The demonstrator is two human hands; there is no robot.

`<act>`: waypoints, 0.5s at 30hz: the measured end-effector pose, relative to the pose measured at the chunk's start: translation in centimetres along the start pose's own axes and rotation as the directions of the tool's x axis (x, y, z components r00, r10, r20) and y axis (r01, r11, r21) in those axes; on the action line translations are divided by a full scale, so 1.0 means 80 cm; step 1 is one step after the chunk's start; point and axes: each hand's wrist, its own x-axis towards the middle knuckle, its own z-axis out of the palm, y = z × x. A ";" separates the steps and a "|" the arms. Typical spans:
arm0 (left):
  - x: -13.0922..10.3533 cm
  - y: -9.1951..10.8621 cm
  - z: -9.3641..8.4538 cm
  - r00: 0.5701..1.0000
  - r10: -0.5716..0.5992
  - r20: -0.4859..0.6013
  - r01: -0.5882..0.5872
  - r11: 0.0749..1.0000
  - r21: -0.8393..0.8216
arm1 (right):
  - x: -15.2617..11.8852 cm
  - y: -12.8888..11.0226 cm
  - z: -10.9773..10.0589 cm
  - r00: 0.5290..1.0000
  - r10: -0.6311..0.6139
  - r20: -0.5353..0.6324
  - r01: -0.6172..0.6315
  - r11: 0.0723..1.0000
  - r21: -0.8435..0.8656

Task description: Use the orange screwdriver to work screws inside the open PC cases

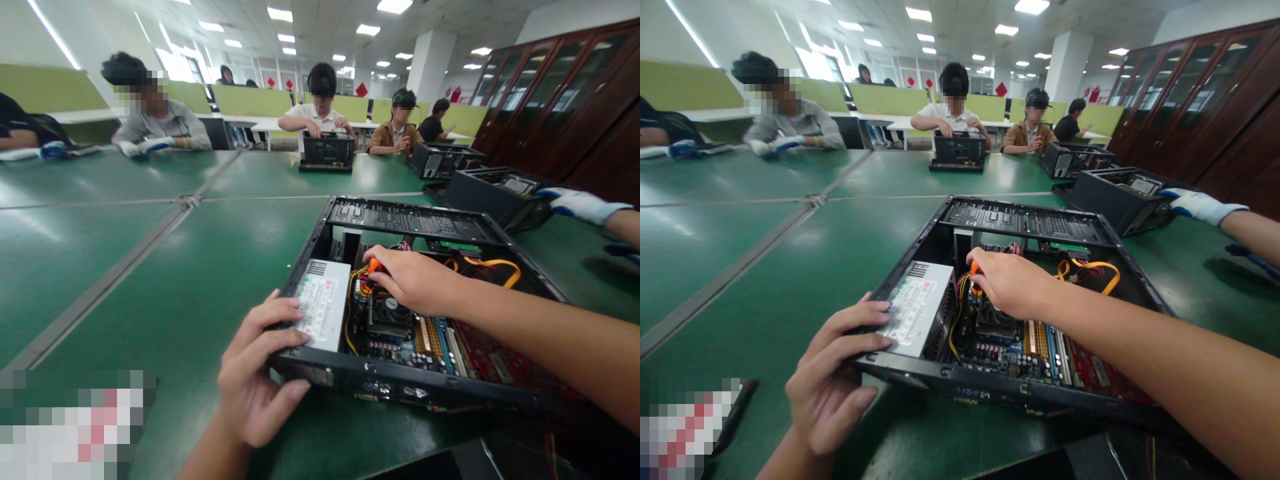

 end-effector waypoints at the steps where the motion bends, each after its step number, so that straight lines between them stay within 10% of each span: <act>1: 0.000 0.000 0.000 1.000 -0.005 0.004 0.005 1.000 -0.002 | 0.000 -0.001 0.000 1.000 0.001 -0.004 -0.001 1.000 -0.021; 7: -0.002 -0.002 0.001 1.000 -0.012 -0.008 0.012 1.000 -0.012 | 0.003 0.001 0.005 0.993 0.106 -0.050 -0.115 0.956 -0.268; 11: 0.015 -0.002 -0.019 0.999 -0.046 0.026 0.046 0.999 -0.019 | 0.003 -0.001 -0.017 0.998 0.040 -0.057 -0.035 0.994 0.099; 15: 0.075 0.028 -0.038 0.959 -0.214 0.188 0.153 0.943 0.296 | -0.044 -0.024 -0.107 0.914 0.055 -0.403 0.193 0.813 0.550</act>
